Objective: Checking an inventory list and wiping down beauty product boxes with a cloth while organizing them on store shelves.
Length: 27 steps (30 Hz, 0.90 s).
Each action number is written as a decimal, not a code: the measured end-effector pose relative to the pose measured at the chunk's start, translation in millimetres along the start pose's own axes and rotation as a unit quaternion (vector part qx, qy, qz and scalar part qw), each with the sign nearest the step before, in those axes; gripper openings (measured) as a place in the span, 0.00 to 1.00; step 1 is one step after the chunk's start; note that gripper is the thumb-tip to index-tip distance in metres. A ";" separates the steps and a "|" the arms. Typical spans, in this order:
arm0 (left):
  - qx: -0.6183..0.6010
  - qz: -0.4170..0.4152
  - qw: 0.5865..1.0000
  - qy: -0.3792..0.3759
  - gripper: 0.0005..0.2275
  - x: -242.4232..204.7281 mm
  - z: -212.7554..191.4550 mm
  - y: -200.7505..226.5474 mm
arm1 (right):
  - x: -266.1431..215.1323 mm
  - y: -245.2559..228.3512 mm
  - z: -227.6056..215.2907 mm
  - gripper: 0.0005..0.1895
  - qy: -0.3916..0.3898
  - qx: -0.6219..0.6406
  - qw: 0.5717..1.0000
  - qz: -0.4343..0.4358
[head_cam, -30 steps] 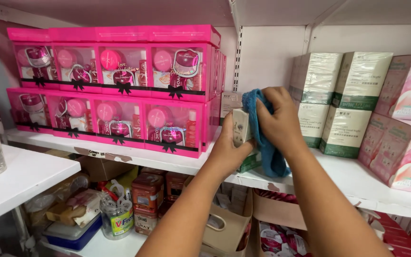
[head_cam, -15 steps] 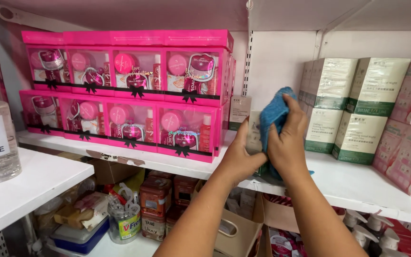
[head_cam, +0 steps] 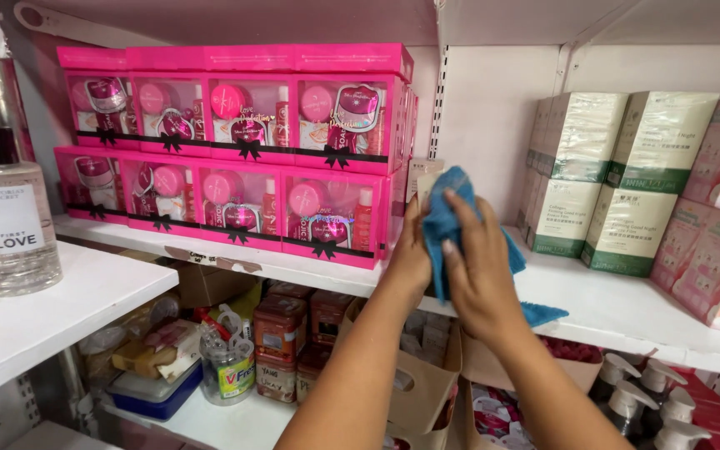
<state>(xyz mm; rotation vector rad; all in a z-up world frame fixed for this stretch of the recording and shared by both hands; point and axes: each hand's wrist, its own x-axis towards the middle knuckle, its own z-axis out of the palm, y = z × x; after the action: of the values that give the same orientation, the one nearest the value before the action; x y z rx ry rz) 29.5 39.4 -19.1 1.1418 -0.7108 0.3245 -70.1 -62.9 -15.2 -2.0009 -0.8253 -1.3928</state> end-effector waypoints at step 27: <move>-0.110 0.151 0.939 0.289 0.42 -162.3 39.8 107.5 | -83.7 -111.8 17.1 0.31 0.167 0.389 0.899 0.106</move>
<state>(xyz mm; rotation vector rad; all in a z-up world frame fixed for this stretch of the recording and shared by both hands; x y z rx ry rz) -166.3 64.9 -40.9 0.6678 -0.3809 0.7844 -166.4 8.6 -88.7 -1.1546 -0.8022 -1.0052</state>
